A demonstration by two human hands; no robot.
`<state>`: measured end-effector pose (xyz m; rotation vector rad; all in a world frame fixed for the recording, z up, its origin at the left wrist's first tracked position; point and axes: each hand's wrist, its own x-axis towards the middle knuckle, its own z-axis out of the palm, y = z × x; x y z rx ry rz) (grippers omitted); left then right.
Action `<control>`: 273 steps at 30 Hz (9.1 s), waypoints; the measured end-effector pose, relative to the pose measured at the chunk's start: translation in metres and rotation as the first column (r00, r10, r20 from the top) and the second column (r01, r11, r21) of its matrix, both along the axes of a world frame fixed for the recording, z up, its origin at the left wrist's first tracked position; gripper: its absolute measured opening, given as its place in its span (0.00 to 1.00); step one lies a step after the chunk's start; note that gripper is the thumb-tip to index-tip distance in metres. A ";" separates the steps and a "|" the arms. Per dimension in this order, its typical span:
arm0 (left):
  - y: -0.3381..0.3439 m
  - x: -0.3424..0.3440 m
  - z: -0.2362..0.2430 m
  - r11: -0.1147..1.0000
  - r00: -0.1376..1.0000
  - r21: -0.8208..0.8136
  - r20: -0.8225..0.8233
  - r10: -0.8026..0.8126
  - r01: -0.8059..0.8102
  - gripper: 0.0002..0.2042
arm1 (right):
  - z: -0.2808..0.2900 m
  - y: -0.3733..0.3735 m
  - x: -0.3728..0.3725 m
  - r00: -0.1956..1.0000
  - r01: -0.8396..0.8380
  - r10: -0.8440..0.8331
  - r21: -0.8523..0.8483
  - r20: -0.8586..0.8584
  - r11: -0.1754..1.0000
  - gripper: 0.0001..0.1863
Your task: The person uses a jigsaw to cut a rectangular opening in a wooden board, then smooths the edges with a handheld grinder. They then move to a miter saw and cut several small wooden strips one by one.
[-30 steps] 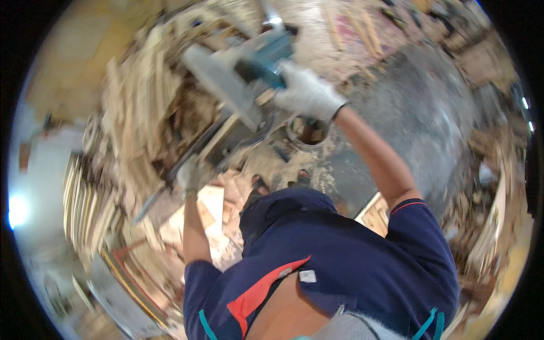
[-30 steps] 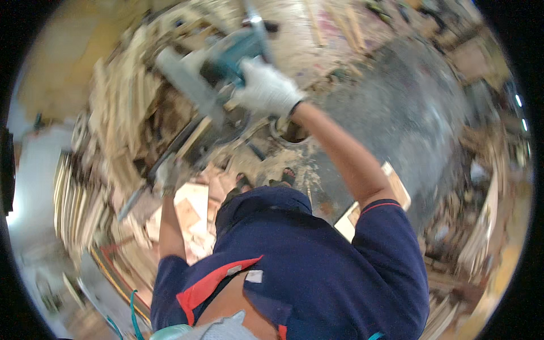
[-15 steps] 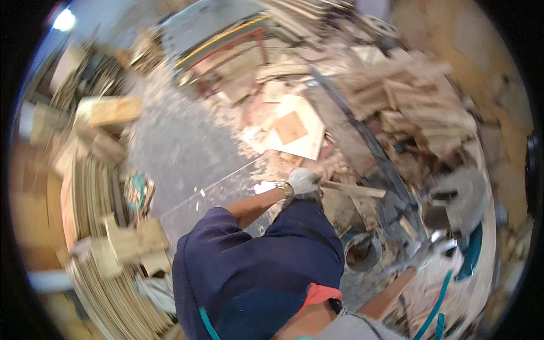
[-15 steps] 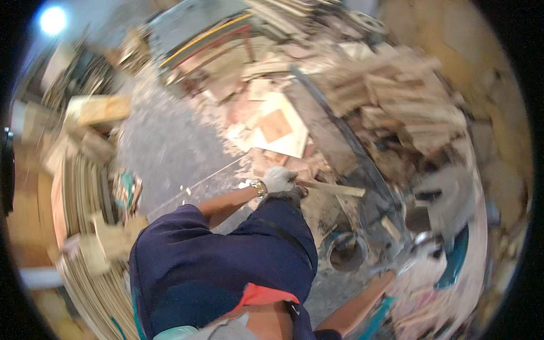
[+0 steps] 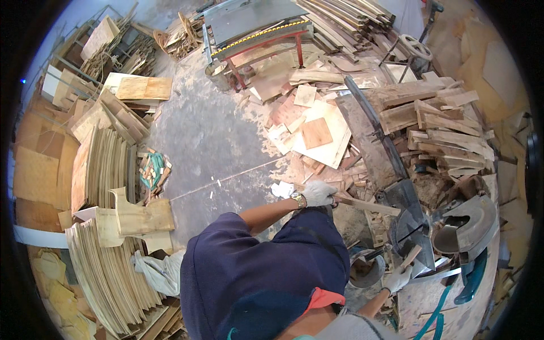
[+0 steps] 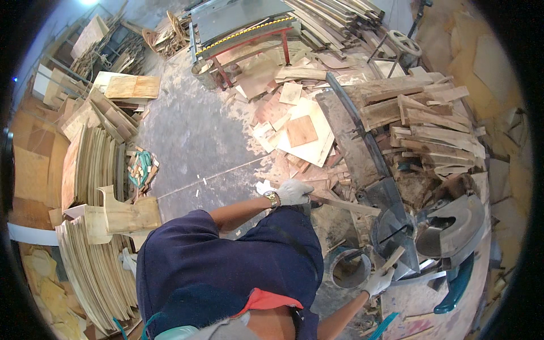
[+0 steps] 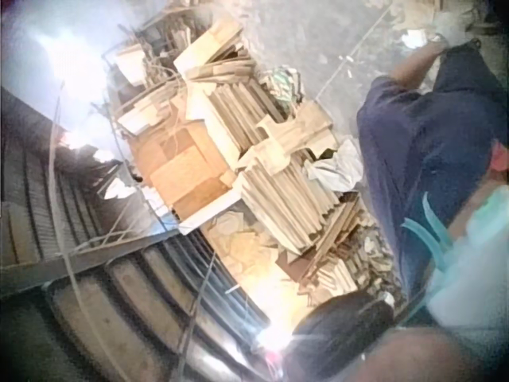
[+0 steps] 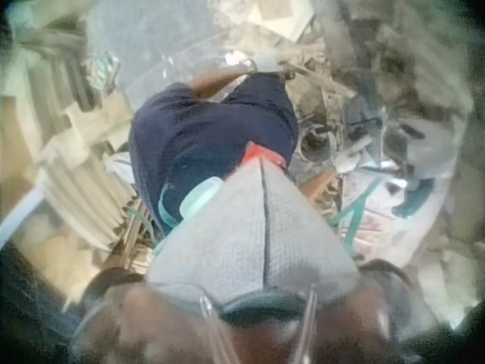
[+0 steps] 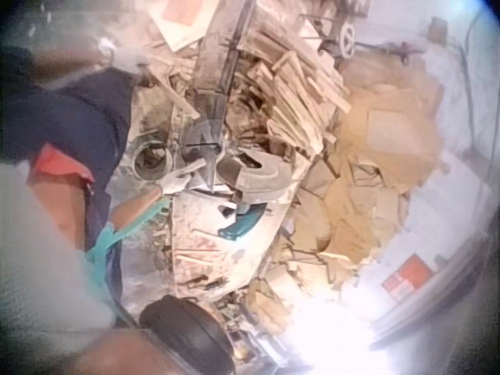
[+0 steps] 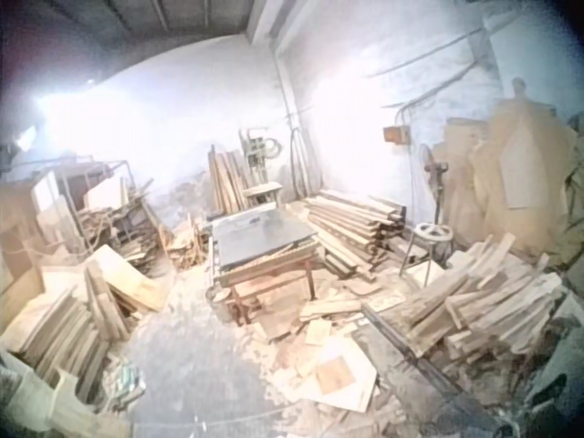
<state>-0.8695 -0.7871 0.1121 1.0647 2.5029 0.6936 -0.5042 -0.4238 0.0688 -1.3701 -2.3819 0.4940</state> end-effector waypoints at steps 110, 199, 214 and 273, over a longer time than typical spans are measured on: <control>0.107 -0.037 0.025 0.983 0.620 0.181 0.773 -0.133 -0.015 0.17 | 0.042 -0.136 -0.080 0.983 -0.183 0.082 -0.814 -0.165 0.551 0.14; 0.301 -0.108 -0.018 0.796 0.693 -0.148 -0.415 -0.589 0.587 0.28 | 0.230 -0.081 -0.057 0.836 0.383 -0.467 -0.302 -0.289 0.873 0.17; 0.302 -0.132 -0.050 0.793 0.684 -0.168 -0.422 -0.595 0.586 0.34 | 0.113 -0.115 -0.045 0.851 0.398 -0.465 -0.277 -0.246 0.875 0.39; 0.185 0.100 0.041 0.455 0.494 0.319 -0.050 -0.868 0.831 0.19 | 0.045 -0.176 0.022 0.373 0.038 -0.835 -0.892 -0.405 0.450 0.17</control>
